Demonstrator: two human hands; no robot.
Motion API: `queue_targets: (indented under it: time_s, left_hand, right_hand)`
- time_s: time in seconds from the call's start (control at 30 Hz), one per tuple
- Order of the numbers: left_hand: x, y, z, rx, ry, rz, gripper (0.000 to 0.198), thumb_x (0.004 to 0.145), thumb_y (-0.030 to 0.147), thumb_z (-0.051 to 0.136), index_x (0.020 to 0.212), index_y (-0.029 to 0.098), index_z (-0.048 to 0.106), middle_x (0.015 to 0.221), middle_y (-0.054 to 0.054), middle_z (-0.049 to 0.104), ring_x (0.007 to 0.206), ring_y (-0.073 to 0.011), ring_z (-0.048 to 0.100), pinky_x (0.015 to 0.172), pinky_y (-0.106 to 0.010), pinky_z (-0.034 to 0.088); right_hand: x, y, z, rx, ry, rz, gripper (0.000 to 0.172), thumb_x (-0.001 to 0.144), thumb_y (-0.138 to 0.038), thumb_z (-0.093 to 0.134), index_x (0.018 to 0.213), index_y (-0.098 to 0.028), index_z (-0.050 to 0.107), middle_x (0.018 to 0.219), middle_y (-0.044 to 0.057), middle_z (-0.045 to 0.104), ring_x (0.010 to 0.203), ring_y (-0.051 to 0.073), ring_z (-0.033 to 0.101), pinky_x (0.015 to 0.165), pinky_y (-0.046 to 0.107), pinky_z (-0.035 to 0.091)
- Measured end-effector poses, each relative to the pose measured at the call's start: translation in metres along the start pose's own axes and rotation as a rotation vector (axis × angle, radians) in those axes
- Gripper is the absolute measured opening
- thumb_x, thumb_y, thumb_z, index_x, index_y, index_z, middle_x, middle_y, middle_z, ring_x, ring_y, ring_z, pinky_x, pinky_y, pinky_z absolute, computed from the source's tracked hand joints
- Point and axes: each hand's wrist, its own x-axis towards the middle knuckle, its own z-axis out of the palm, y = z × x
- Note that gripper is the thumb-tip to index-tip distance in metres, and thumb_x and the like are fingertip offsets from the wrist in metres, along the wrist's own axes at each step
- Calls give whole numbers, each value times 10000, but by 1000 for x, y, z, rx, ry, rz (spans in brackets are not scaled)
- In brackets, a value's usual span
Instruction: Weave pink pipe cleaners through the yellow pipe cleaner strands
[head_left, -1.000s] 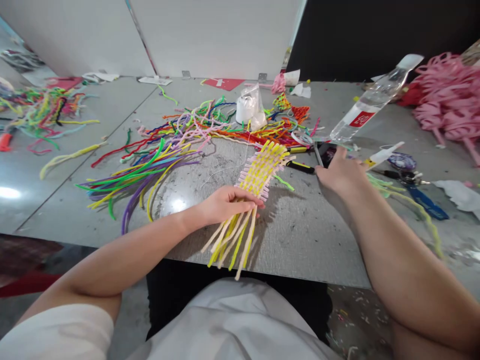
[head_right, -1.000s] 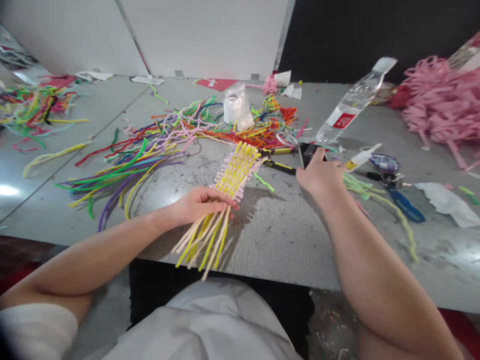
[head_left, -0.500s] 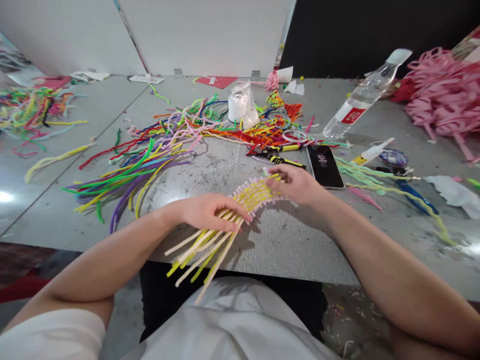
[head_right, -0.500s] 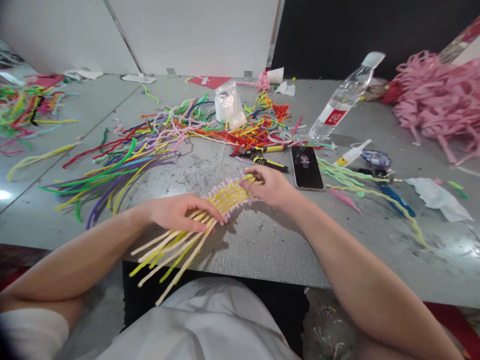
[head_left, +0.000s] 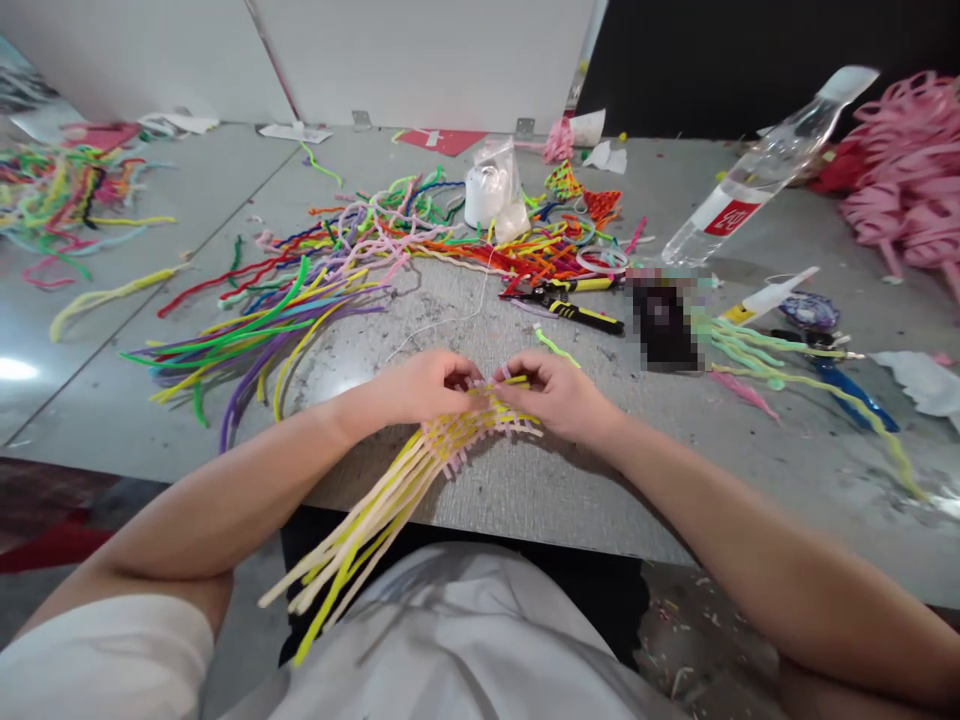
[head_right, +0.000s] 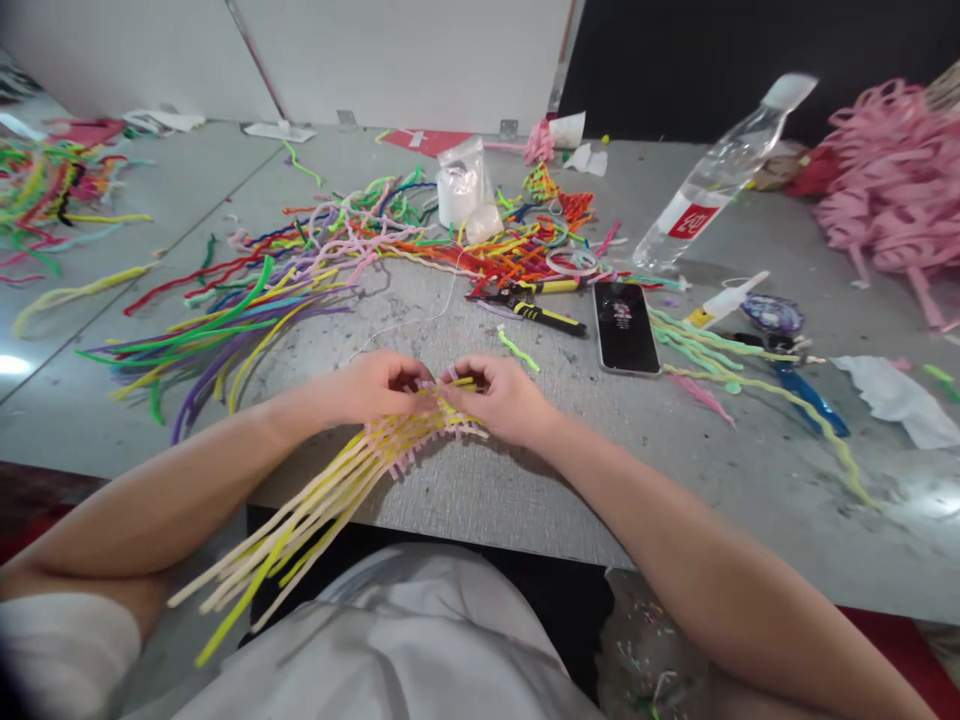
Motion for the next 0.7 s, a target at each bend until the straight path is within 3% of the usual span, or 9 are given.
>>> queue_targets:
  time_s: [0.13, 0.2, 0.43, 0.7]
  left_hand:
    - [0, 11, -2, 113, -54, -62, 402, 830, 569, 745, 868, 171, 784, 723, 6, 664, 652, -132, 534, 592, -269, 366]
    - [1, 15, -2, 112, -36, -61, 403, 816, 574, 757, 763, 176, 734, 662, 27, 581, 625, -118, 480, 586, -269, 340]
    - [1, 16, -1, 53, -141, -14, 384, 791, 553, 754, 677, 196, 673, 627, 34, 503, 591, -118, 447, 565, -269, 320]
    - [1, 15, -5, 80, -200, -25, 335, 831, 519, 735, 747, 195, 717, 649, 23, 605, 589, -129, 519, 573, -266, 362]
  right_hand:
    - [2, 0, 2, -2, -88, 40, 456, 740, -598, 928, 871, -211, 724, 796, 0, 658, 692, 148, 544, 641, 313, 437]
    - [3, 0, 2, 18, -90, 49, 418, 764, -575, 898, 842, -217, 697, 762, -17, 627, 679, 142, 524, 625, 302, 410]
    - [3, 1, 1, 37, -99, 61, 302, 774, -477, 865, 777, -234, 684, 713, -28, 613, 664, 146, 513, 612, 293, 414]
    - [1, 0, -5, 20, -135, 37, 270, 810, -454, 862, 833, -228, 718, 788, -13, 659, 724, 152, 568, 669, 300, 470]
